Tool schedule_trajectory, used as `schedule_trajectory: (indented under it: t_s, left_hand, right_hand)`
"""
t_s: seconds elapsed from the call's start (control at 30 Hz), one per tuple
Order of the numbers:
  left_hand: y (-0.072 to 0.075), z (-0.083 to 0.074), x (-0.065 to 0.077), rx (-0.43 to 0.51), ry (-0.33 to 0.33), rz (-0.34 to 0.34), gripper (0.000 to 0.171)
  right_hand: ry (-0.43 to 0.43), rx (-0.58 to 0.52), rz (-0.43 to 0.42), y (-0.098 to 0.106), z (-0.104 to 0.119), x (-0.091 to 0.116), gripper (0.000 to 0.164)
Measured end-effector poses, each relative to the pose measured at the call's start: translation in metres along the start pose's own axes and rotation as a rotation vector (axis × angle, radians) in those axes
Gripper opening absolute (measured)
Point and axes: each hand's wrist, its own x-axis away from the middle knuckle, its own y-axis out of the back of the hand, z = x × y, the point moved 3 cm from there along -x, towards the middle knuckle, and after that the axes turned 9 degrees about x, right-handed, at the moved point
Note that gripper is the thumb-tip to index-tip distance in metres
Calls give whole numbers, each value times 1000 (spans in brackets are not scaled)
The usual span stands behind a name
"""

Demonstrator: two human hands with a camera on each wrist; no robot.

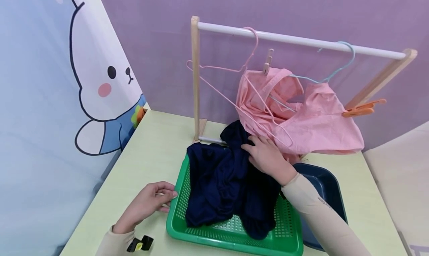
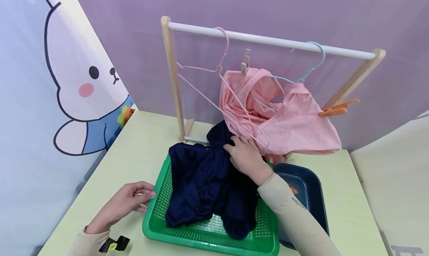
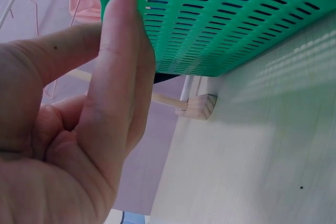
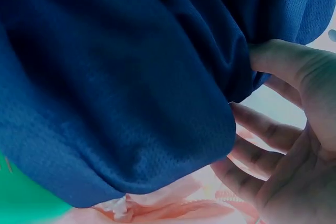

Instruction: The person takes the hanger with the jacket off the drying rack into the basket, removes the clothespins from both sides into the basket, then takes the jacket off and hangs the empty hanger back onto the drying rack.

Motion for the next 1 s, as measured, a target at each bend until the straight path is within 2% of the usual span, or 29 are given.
schedule_trajectory:
  t_s: [0.2,0.4,0.53,0.7,0.87,1.0]
  left_hand:
    - [0,-1,0,0,-15,-1,42]
    - [0,0,0,-1,-2,-15,44]
    - [-1,-1,1,-1,4,-10,43]
    - [-2,0,1,1,8,-7,39]
    - [-2,0,1,6,8,-5,40]
    - [-3,0,1,10,6,-7,40]
  right_hand:
    - [-14,21,-25,-1,2,-1,28]
    - [-7,7,-123,-1,5,1,17]
    - [9,-26,-212,8,10,7,19]
    - [24,-99,-309,30,23,20,23]
    - [33,-167,-357,64,39,42,20]
    - [48,-188,-446,90,51,57,25]
